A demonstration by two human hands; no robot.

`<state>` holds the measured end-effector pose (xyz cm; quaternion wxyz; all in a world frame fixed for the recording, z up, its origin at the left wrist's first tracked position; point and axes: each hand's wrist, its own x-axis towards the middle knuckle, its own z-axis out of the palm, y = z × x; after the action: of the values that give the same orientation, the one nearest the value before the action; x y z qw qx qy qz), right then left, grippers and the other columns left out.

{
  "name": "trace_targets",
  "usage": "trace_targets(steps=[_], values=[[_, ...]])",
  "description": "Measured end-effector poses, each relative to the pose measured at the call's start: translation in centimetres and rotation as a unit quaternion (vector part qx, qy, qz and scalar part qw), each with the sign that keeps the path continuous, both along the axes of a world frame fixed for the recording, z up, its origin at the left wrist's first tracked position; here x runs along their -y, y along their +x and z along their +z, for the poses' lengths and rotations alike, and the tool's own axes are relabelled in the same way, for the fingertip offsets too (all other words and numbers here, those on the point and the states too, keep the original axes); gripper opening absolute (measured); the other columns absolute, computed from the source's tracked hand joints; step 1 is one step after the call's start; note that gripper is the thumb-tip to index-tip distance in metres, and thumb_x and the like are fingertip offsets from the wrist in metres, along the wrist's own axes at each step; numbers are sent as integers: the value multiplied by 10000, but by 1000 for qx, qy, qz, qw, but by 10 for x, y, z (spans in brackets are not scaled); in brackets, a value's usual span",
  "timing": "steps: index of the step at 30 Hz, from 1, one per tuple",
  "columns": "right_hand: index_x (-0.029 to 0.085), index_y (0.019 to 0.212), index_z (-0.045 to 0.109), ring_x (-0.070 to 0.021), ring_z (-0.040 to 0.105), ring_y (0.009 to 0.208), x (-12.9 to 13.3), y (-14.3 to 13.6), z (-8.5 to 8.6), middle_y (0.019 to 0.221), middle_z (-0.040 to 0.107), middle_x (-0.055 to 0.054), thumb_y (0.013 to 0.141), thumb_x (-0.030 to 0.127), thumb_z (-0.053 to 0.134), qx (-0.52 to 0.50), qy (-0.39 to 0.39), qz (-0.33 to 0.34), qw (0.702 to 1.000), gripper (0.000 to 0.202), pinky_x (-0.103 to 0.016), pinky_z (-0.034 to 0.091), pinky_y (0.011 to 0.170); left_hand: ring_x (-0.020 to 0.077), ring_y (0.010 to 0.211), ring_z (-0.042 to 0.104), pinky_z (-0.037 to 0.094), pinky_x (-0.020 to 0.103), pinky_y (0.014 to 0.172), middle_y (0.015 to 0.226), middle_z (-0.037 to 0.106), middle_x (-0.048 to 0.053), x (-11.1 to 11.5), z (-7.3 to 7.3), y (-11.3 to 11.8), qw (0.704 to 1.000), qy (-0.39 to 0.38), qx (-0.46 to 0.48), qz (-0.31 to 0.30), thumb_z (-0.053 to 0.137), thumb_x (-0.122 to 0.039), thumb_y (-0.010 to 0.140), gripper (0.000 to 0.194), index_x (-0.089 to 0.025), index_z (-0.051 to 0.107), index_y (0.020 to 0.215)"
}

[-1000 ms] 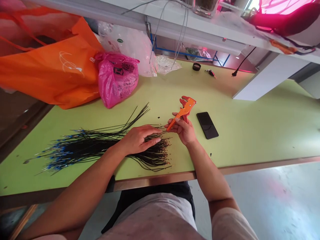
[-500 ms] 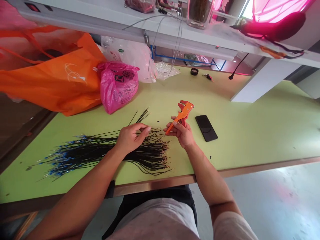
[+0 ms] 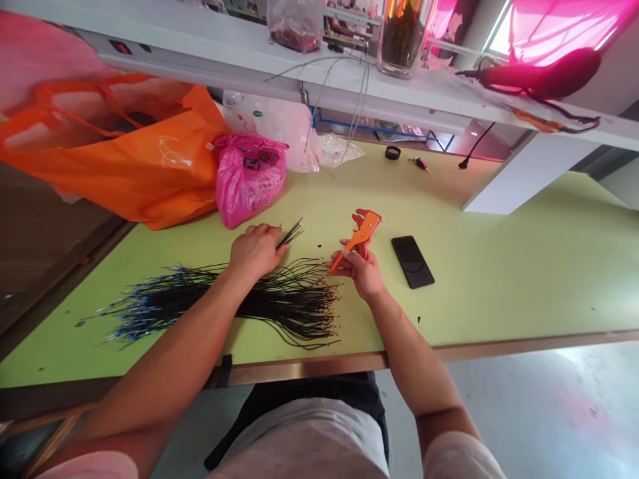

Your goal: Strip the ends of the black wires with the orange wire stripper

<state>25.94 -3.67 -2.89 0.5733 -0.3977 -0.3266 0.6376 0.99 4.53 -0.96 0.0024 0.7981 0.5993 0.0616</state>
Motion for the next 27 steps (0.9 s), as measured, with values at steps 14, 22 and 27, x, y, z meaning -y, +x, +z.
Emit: trace_targets(steps=[14, 22, 27], values=[[198, 1183, 619, -247, 811, 797, 2, -2, 1, 889, 784, -36, 773, 395, 857, 9, -5, -3, 1000, 514, -379, 658, 731, 345, 1104, 697, 533, 420, 831, 1240, 742, 174, -6, -3, -32, 994, -17, 69, 77, 458, -353, 999, 408, -163, 681, 1282], [207, 1164, 641, -257, 804, 789, 0, 0, 1, 888, 784, -40, 770, 387, 857, 24, -8, -22, 999, 484, -390, 644, 722, 331, 1078, 718, 542, 382, 836, 1170, 779, 135, -13, -4, -43, 989, -84, 37, 113, 494, -521, 977, 435, -213, 763, 1125], [215, 1160, 649, -259, 801, 783, 1, -2, -1, 897, 787, -45, 774, 394, 865, 37, -9, -20, 999, 477, -407, 641, 734, 293, 1114, 705, 541, 361, 875, 1212, 757, 116, -6, -11, -23, 995, -67, 34, 67, 472, -364, 995, 363, -213, 761, 1153]])
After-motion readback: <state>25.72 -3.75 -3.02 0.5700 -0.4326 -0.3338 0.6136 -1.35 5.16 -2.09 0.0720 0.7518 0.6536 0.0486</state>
